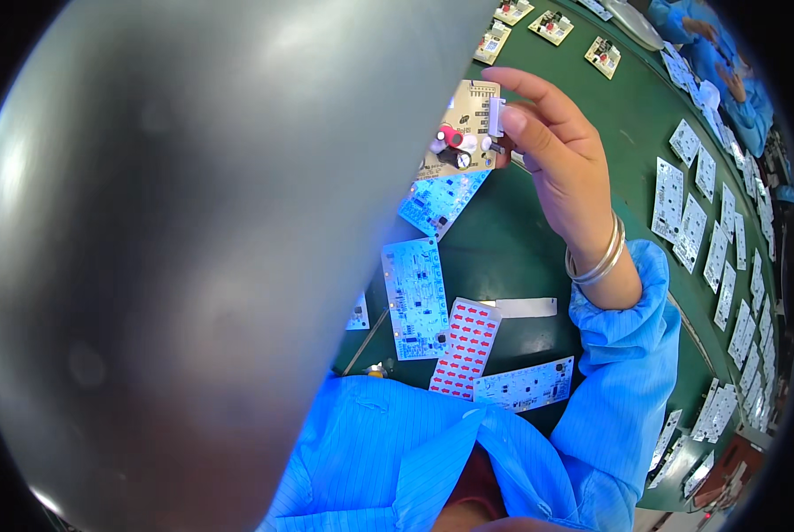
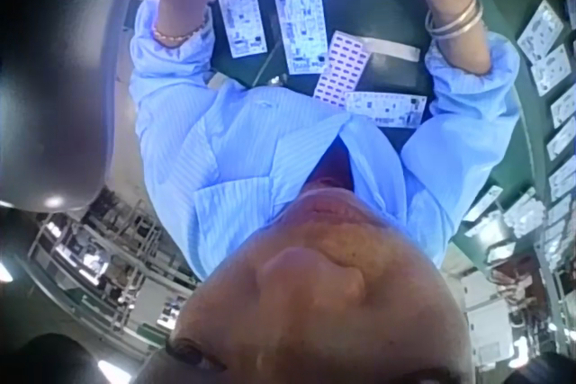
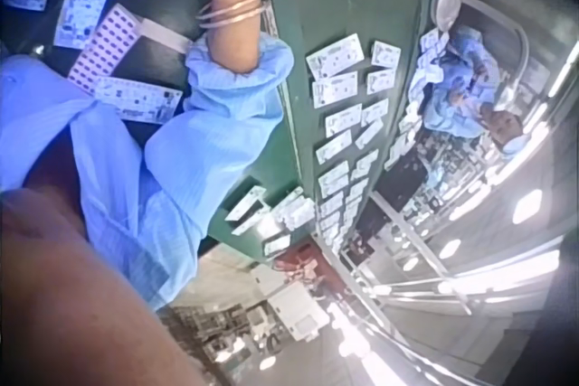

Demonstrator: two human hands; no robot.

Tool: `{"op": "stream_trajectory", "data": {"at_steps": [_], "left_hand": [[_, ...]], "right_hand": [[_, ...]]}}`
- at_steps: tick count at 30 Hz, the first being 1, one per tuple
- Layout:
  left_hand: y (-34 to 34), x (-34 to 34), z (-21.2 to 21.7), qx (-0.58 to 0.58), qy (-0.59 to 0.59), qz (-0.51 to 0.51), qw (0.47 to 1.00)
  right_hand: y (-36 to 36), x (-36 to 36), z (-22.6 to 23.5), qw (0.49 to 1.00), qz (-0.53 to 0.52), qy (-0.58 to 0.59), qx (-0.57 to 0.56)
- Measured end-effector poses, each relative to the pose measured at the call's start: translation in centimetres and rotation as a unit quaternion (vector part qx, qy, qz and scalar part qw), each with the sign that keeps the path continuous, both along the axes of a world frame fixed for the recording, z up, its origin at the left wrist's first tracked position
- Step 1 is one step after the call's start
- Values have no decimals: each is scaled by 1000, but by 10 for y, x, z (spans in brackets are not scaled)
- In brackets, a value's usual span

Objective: Inspecting and organizing electronic circuit boards on an assembly line table.

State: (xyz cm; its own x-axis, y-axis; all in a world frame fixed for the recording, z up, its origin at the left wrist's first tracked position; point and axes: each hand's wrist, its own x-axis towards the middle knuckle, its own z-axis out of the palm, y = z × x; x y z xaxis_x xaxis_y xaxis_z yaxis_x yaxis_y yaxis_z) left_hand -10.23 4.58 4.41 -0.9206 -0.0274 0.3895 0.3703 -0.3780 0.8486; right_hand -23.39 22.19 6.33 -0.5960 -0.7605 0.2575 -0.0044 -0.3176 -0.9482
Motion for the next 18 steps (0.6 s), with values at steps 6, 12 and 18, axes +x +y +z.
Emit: {"op": "stream_trajectory", "data": {"at_steps": [6, 12, 18], "left_hand": [[0, -1, 2, -31, 2, -15, 999], [1, -10, 0, -7, -24, -10, 1000], [-2, -18, -3, 37, -44, -47, 997]], "right_hand": [[0, -3, -1, 1000, 3, -1, 5], [3, -12, -6, 997, 44, -56, 32], [5, -16, -5, 989, 84, -115, 37]]}}
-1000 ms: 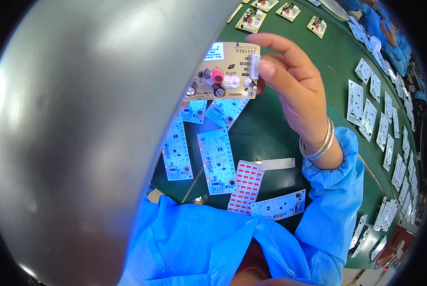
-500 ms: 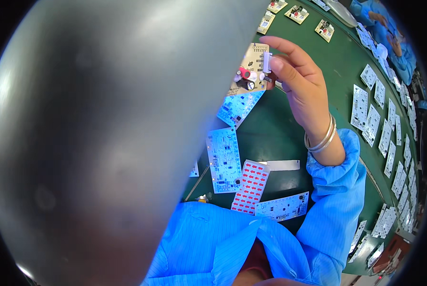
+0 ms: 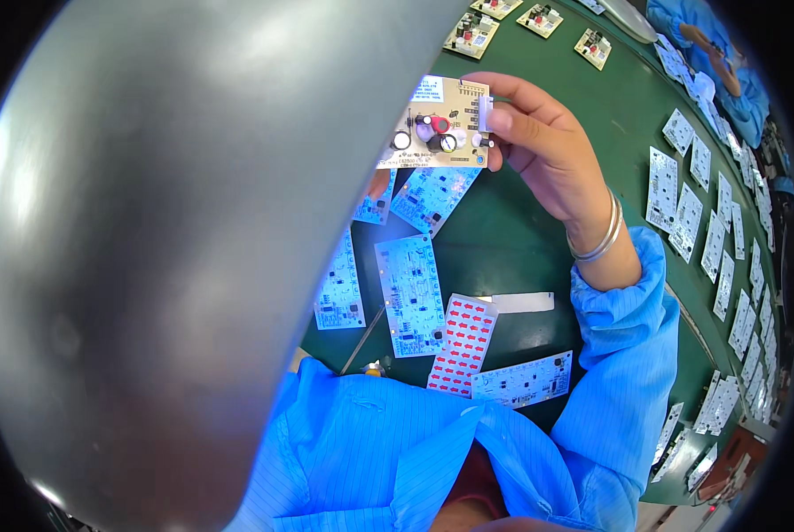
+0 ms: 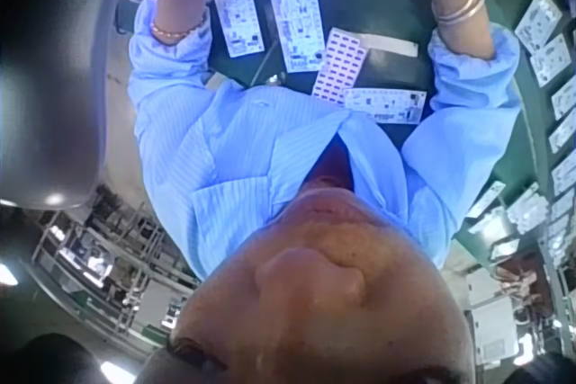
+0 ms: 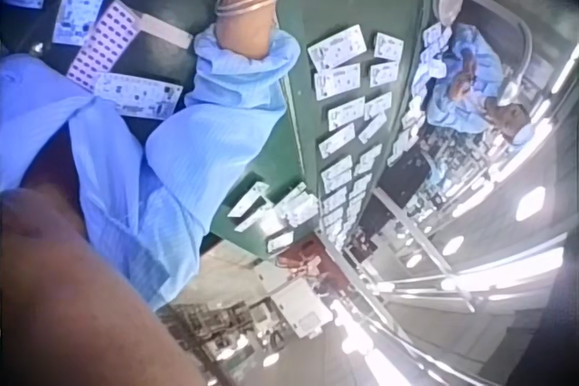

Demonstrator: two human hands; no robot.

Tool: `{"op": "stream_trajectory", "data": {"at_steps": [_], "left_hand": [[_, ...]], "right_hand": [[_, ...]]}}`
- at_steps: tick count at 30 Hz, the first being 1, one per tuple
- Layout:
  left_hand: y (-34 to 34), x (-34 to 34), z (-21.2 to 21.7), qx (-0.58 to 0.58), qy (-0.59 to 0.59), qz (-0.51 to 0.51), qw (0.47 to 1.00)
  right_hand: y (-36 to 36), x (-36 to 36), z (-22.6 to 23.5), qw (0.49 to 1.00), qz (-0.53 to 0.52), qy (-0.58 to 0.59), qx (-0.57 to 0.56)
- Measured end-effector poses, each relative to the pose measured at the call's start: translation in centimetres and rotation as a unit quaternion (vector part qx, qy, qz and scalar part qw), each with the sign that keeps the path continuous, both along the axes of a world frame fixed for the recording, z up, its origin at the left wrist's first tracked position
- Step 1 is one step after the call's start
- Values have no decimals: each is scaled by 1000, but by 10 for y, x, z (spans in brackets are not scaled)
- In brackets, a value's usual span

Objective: Inspecting and organizing electronic circuit boards on an assembly line table.

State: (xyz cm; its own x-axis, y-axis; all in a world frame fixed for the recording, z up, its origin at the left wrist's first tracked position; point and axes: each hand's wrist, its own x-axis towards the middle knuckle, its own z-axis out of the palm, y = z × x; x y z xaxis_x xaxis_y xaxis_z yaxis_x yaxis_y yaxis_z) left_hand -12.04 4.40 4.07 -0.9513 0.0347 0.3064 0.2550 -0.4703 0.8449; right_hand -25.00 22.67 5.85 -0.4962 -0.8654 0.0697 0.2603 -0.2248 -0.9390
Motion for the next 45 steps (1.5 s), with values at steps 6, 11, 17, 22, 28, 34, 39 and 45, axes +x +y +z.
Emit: {"op": "stream_trajectory", "data": {"at_steps": [6, 11, 17, 22, 28, 34, 39, 45], "left_hand": [[4, 3, 3, 36, -28, 37, 998], [-1, -1, 0, -37, -39, 97, 994], [-9, -2, -9, -146, -48, 210, 966], [-6, 1, -12, -172, -22, 230, 958], [2, 0, -11, -246, 4, 238, 940], [2, 1, -10, -251, -38, 261, 931], [-2, 6, -8, -239, -72, 245, 937], [-9, -1, -11, -224, -2, 184, 957]], "right_hand": [[0, -2, 0, 1000, 9, 29, 4], [0, -5, -5, 995, -40, 85, 23], [1, -4, -4, 988, -81, 131, 12], [2, -7, -2, 986, -71, 146, 34], [4, -12, -7, 984, -69, 155, 62], [4, -12, -7, 983, -58, 165, 62], [5, -10, -1, 984, -13, 154, 83], [16, -48, -15, 996, 1, -11, 93]]}}
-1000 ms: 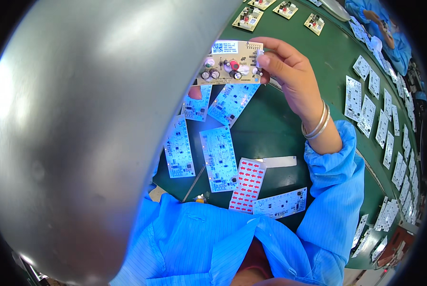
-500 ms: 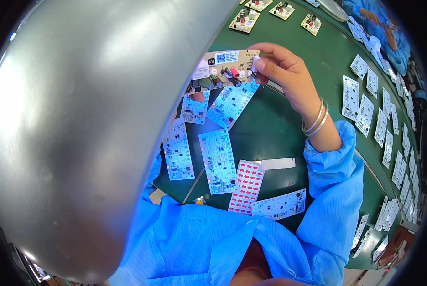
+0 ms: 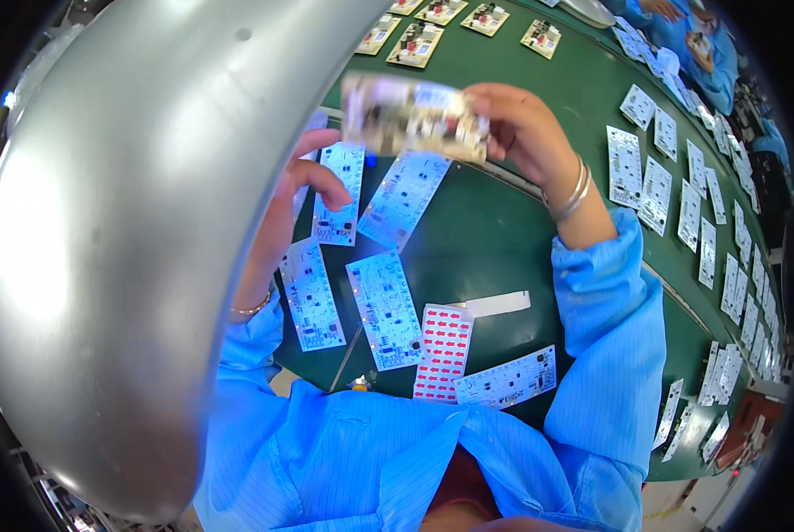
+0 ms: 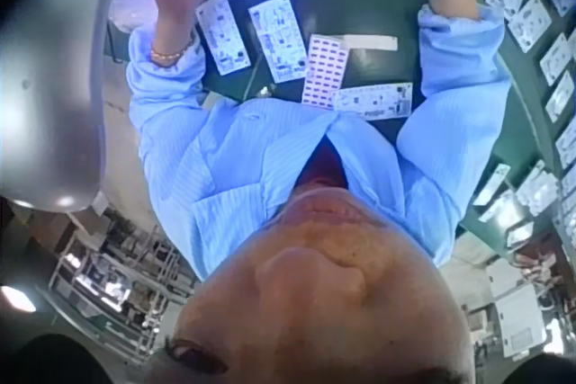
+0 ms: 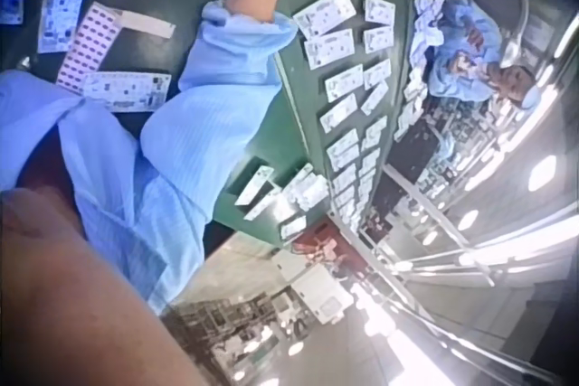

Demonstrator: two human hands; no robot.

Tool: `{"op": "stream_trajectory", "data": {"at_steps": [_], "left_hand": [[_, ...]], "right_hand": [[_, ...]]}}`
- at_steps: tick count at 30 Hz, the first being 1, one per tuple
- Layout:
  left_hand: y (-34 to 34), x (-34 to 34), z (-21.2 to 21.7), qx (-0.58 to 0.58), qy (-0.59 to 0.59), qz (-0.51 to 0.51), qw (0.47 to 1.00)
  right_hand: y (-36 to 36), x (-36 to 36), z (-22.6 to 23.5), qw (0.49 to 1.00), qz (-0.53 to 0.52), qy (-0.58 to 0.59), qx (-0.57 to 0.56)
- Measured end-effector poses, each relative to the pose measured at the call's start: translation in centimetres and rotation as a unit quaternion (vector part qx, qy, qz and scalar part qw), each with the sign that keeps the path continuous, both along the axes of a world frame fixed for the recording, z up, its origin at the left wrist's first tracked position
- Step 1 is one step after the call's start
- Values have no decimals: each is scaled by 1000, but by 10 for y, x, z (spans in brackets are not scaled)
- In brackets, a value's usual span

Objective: Inspecting and organizing electronic circuit boards on an assembly line table.

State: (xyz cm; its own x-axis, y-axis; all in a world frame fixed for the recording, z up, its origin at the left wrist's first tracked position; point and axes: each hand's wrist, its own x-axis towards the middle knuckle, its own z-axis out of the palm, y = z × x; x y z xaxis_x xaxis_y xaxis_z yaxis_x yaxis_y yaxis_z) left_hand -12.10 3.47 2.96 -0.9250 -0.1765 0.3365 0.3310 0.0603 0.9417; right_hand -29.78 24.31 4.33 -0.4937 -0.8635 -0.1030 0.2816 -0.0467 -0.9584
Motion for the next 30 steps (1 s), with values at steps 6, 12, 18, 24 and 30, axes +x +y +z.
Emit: {"op": "stream_trajectory", "data": {"at_steps": [6, 12, 18, 24, 30], "left_hand": [[18, 0, 9, -153, 40, -13, 987], [19, 4, 16, -240, 36, -38, 969], [20, 0, 17, -297, 62, -45, 952], [23, 1, 21, -325, 66, -48, 942], [25, 0, 22, -333, 85, -58, 937]], "right_hand": [[37, -62, -42, 944, -277, -156, -87], [35, -75, -48, 933, -327, -148, -26], [10, -69, -34, 959, -243, 14, 145], [57, -46, -28, 714, -318, 551, 292], [131, -17, -19, 344, -275, 790, 427]]}}
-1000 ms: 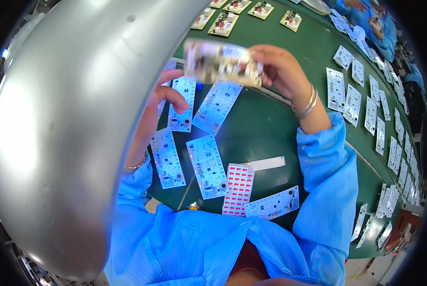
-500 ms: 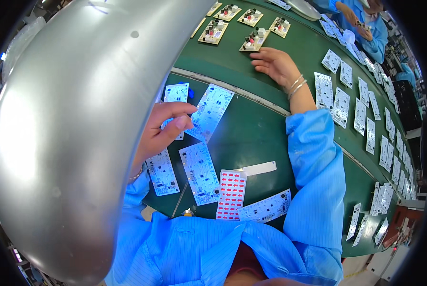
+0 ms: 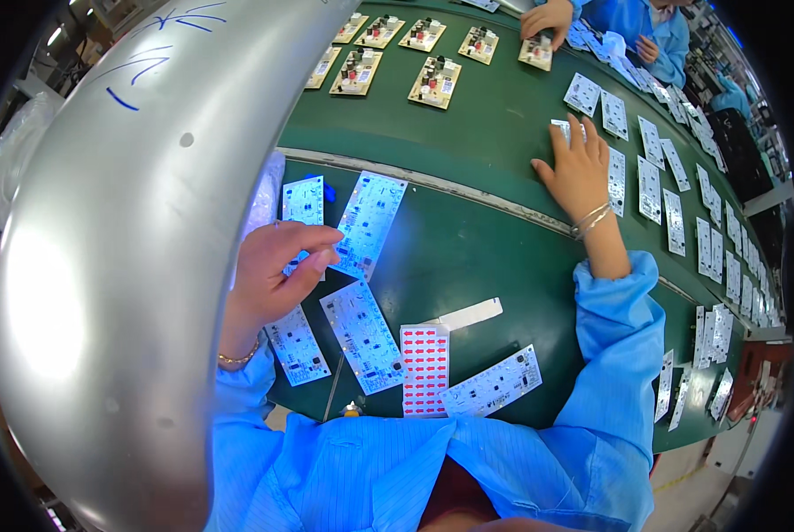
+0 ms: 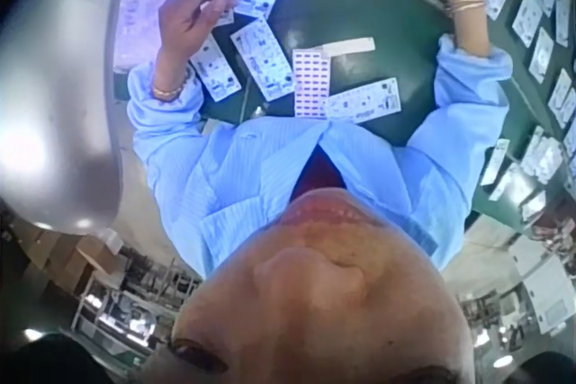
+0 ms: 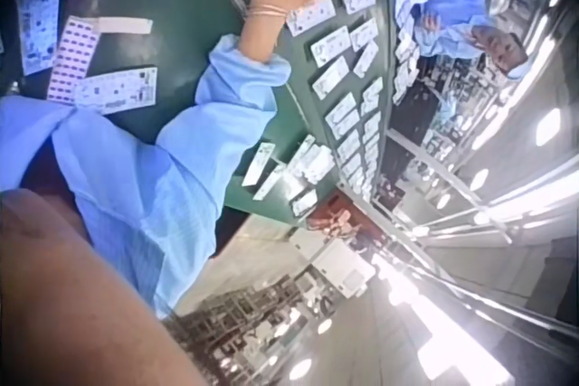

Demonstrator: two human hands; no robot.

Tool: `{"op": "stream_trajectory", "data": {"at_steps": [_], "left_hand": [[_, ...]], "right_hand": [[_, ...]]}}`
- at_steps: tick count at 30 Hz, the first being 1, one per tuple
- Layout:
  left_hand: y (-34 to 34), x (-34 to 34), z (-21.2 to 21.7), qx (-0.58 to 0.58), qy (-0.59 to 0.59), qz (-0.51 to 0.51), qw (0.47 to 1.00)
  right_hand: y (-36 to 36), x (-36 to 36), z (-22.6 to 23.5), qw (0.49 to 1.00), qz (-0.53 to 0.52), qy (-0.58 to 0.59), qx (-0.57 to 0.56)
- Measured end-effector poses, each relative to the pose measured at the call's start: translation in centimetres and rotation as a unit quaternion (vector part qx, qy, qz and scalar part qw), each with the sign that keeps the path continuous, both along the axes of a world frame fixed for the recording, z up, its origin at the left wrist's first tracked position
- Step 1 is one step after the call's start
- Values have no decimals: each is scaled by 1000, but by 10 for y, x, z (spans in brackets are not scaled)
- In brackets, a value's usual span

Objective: Inspecting and organizing electronic circuit boards on an assembly line table.

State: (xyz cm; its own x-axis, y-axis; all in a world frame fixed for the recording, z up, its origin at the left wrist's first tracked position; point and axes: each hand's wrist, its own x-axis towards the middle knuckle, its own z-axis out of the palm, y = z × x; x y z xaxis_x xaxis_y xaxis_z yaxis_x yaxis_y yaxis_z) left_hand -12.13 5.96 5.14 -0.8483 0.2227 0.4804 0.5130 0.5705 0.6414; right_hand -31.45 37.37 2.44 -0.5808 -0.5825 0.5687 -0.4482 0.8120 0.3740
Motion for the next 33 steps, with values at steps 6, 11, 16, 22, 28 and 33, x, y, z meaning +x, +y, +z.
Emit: {"op": "stream_trajectory", "data": {"at_steps": [6, 11, 16, 22, 28, 33], "left_hand": [[1, -2, 0, -5, 21, -2, 1000], [3, -4, -1, -11, 16, 2, 1000], [4, 3, 3, -37, -2, 1, 999], [7, -5, -8, -16, 51, 121, 991], [6, -14, -2, -59, 79, 215, 972], [-3, -18, -12, -106, 151, 161, 970]], "right_hand": [[14, 3, 11, 963, -197, -185, 6], [18, -2, 10, 954, -241, -179, 24], [4, 1, 16, 961, -141, -231, -48], [-90, 40, 38, 918, 284, -227, -157], [-134, 61, 52, 870, 427, -216, -116], [-140, 65, 53, 843, 451, -272, -112]]}}
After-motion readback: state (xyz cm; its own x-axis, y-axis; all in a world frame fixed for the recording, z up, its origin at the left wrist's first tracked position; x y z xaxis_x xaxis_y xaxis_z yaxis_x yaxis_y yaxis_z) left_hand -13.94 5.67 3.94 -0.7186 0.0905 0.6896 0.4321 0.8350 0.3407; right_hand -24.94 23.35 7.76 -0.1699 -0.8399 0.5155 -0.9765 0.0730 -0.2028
